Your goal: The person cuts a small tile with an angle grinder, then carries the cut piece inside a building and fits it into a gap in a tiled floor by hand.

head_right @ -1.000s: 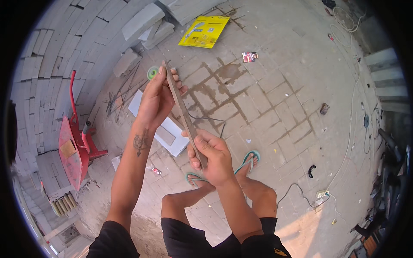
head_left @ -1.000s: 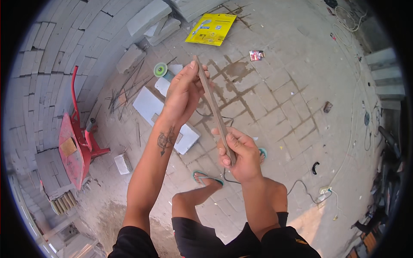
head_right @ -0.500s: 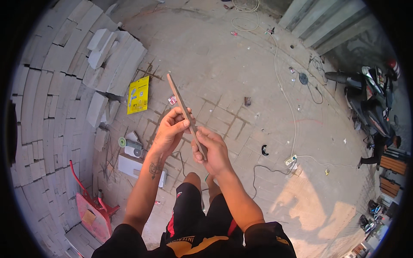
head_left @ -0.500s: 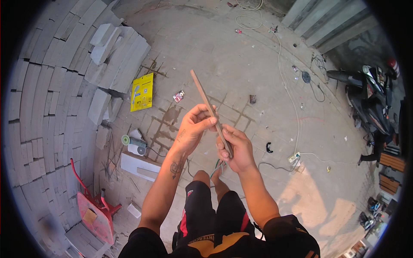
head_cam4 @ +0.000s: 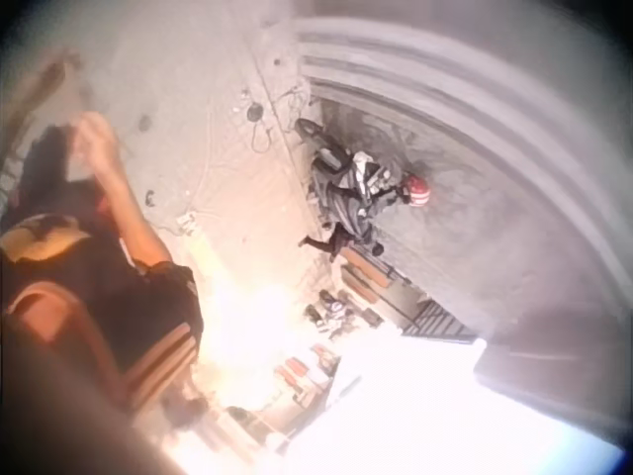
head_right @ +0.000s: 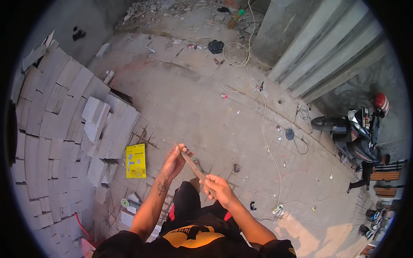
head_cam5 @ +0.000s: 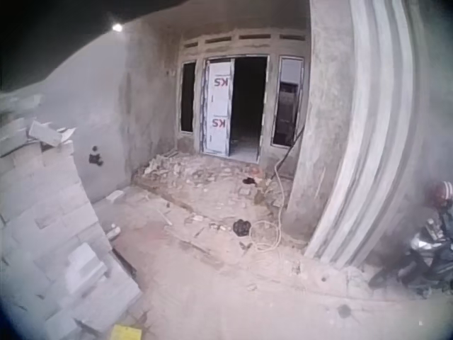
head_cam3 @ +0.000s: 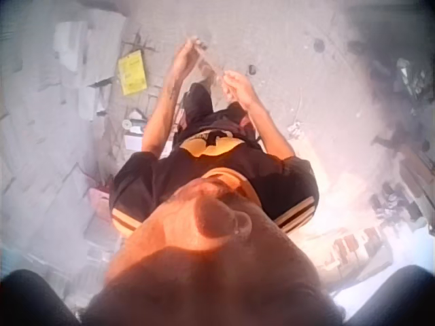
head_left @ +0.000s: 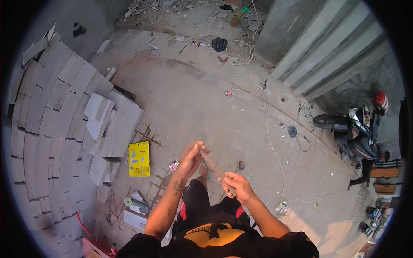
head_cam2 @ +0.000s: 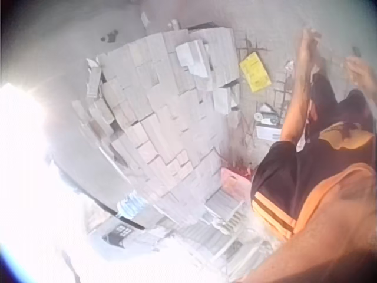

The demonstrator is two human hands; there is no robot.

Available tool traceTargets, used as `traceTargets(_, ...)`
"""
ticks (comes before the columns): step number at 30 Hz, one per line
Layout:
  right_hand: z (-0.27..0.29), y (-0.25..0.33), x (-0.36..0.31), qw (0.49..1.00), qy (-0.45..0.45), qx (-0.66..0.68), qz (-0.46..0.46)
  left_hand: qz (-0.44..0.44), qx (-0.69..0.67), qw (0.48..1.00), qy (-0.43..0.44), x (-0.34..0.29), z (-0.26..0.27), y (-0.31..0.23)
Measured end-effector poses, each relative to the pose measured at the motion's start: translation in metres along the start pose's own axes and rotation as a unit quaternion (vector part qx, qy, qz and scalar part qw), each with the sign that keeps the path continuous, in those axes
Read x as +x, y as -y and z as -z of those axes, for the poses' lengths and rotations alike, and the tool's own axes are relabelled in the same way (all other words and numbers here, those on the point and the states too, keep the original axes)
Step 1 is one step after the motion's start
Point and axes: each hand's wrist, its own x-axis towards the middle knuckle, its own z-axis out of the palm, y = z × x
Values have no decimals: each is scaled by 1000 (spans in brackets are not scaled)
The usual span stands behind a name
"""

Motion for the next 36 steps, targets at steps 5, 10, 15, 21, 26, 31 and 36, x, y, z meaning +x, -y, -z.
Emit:
traceTargets(5,-29,145,86,947,-140,-210,201,-26,48,997,59,182,-24,-124)
traceTargets(10,-11,284,229,762,-217,-416,447,-54,107,992,32,357,-43,-222)
traceTargets(15,23,427,373,760,-174,-419,465,-34,249,959,-133,521,-50,-310)
traceTargets(21,27,594,561,745,-35,-523,414,-17,286,890,-354,677,10,-418)
traceTargets(26,30,709,737,718,54,-640,269,26,297,848,-439,802,107,-463)
traceTargets(31,81,809,916,897,-67,-401,170,11,306,814,-493,1012,204,-530)
traceTargets(36,118,974,1056,962,-169,-155,147,125,464,806,-347,1219,274,-675)
